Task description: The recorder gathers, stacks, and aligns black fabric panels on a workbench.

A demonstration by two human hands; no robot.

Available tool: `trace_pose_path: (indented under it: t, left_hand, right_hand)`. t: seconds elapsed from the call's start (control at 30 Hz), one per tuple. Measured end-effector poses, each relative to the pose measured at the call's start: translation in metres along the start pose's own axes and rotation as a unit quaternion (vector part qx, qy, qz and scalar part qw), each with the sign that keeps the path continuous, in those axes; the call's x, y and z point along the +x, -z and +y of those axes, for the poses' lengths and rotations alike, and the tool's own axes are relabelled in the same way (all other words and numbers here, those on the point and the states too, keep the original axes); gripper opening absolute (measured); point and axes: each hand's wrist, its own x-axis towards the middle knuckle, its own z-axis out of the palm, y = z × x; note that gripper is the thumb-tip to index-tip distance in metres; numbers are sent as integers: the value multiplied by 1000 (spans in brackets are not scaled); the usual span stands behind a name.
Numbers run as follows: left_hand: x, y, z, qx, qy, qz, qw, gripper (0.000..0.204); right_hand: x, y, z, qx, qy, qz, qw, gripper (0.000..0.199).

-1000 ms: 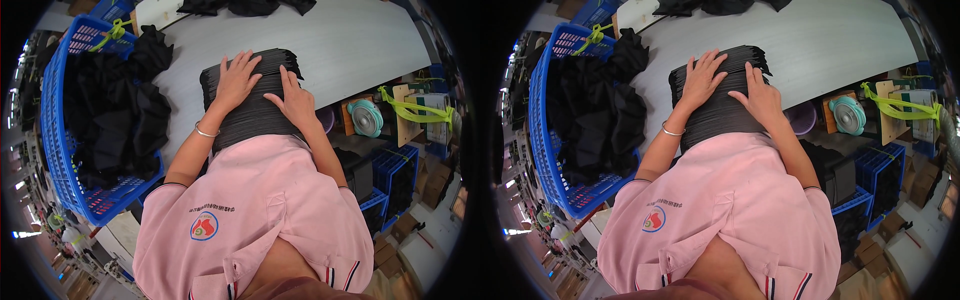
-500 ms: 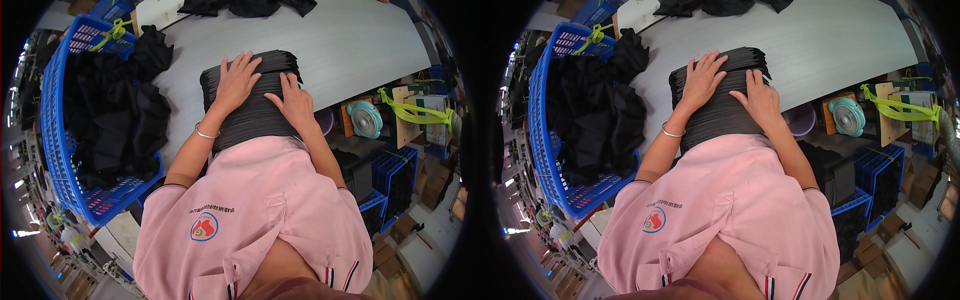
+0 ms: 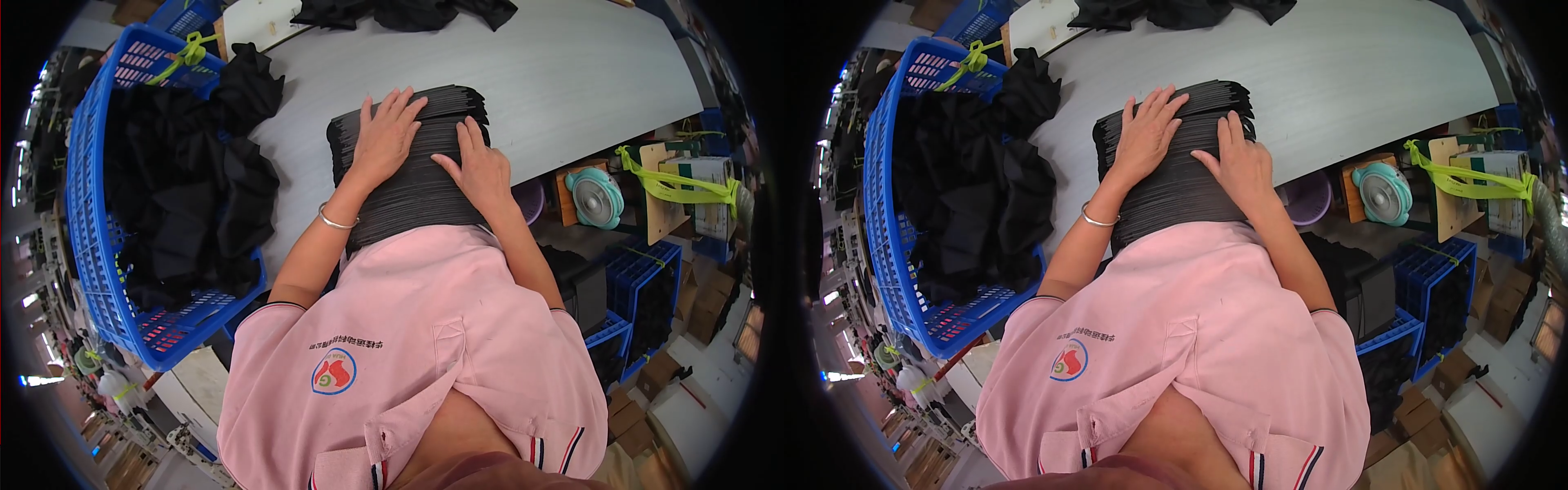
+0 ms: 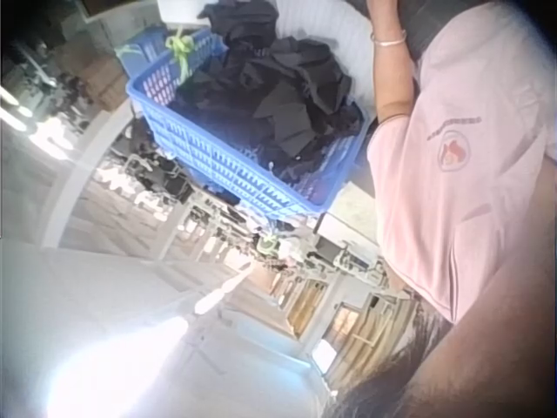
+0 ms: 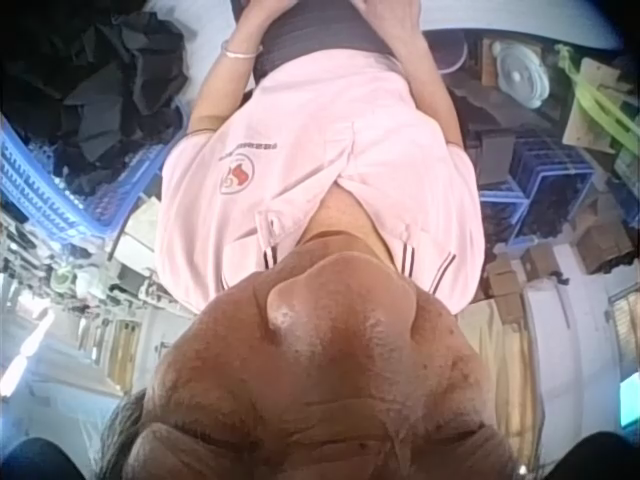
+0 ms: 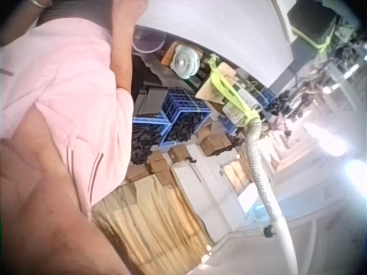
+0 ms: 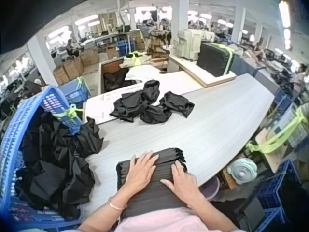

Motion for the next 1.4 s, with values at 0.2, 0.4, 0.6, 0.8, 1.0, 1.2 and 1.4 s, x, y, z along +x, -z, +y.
trace_pose_path:
  t: [0.2, 0.4, 0.6, 0.8, 1.0, 1.2, 1.4]
  left_hand:
    - [-1, 3, 2, -10, -2, 1, 1000, 43]
    - [-1, 0, 0, -6, 0, 0, 1000, 45]
    - [2, 0, -2, -10, -1, 4, 1000, 45]
    - [22, 2, -36, -109, 24, 27, 993, 53]
    - [52, 24, -60, -116, -44, -58, 991, 74]
    - [53, 39, -75, -113, -39, -92, 989, 66]
    - [47, 83, -183, -105, 187, -63, 975, 54]
  right_hand:
    - [12, 8, -3, 25, -18, -19, 999, 80]
    - [14, -5, -1, -16, -15, -17, 1000, 83]
    - [13, -5, -2, -26, -14, -13, 999, 78]
    - [12, -3, -3, 32, -15, 16, 999, 68]
    - [8, -4, -1, 14, -25, -2, 1000, 65]
    - [8, -8, 1, 15, -11, -3, 1000, 64]
    - [4, -6, 1, 13, -9, 20, 1000, 66]
